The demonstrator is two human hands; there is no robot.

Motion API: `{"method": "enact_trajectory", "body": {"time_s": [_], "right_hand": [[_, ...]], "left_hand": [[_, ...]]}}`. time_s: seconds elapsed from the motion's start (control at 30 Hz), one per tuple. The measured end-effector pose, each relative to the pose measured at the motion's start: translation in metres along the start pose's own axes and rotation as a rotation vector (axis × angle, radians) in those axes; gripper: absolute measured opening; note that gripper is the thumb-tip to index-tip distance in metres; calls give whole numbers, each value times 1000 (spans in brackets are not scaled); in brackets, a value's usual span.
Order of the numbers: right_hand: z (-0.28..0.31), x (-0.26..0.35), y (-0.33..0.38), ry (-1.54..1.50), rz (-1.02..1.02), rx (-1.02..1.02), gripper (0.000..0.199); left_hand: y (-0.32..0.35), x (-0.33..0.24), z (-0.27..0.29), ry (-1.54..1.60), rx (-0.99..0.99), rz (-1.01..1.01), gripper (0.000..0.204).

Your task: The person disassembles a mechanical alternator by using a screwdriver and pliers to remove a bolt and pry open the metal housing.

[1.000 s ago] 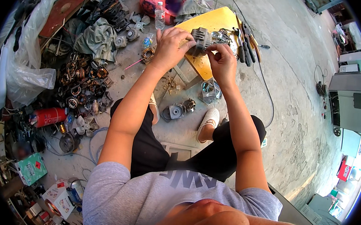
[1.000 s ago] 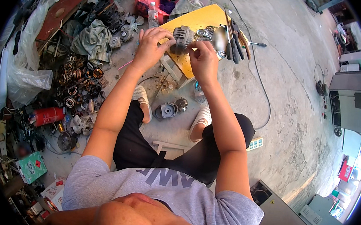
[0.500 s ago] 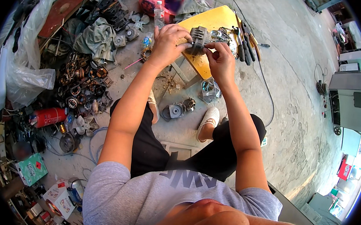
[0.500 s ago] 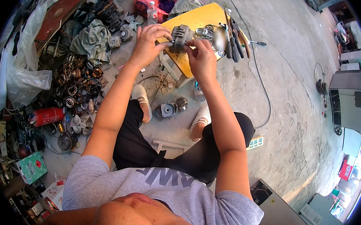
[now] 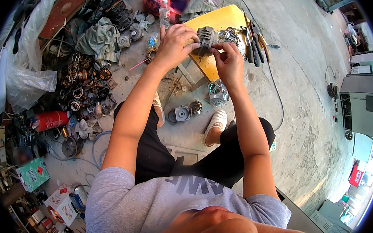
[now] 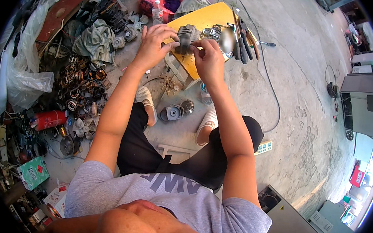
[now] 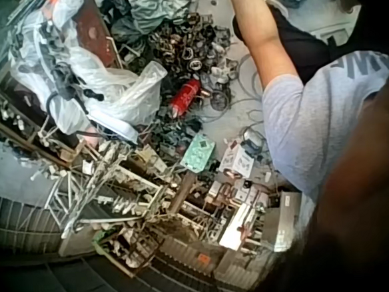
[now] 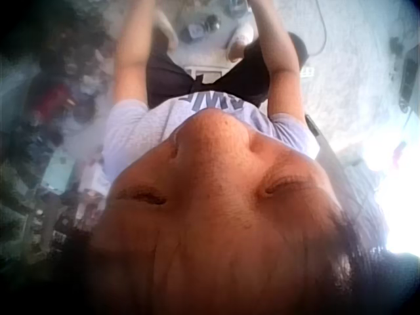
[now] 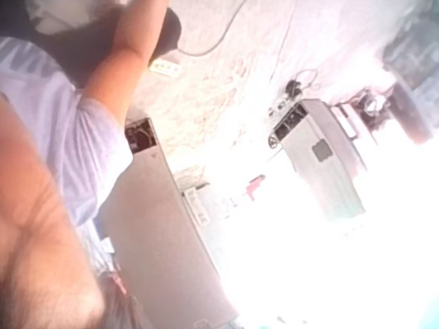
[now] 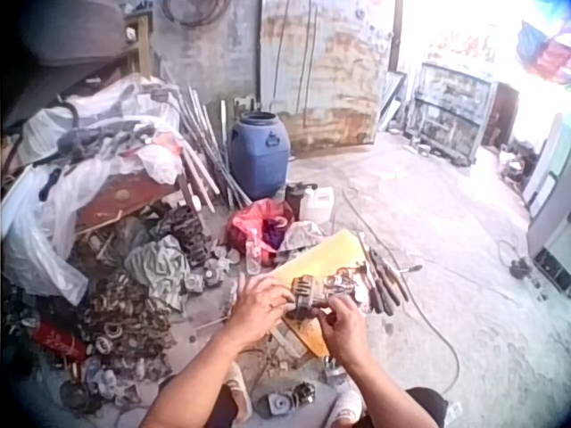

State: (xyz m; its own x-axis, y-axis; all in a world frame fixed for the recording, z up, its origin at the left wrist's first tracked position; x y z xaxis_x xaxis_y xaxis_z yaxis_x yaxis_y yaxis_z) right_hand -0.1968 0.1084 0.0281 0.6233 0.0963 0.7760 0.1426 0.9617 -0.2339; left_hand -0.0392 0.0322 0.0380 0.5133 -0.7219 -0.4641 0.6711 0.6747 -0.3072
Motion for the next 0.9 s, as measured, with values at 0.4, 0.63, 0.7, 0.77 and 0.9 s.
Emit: {"method": "enact_trajectory", "body": {"time_s": [0.4,0.63,0.7,0.77,0.9], "right_hand": [[-2,5,1,8,13,1,13],[-2,2,1,6,15,-4,14],[-1,5,1,1,8,5,14],[0,9,1,-6,21,1,14],[-1,1,1,7,3,-13,14]], "left_hand": [[0,-2,0,-8,7,1,20],[0,-1,-1,-11,20,-11,24],[0,-1,0,-9,8,-15,25],[-1,-2,0,9,2,-25,25],[-2,-3,-1,10,-7,-32,24]]}}
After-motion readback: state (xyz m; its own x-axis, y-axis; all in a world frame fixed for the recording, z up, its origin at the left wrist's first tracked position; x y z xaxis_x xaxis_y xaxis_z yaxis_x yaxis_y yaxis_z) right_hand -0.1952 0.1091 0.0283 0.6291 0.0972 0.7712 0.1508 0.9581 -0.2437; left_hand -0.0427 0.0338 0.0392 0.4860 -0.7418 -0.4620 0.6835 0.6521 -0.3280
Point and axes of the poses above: each hand's wrist, its own y-axis away from the middle knuckle, its own z-axis out of the back of the hand, x = y × z, the point moved 9 cm from there along -y, towards the middle knuckle, and after that the axes turned 12 degrees about x, right-handed, at the moved point
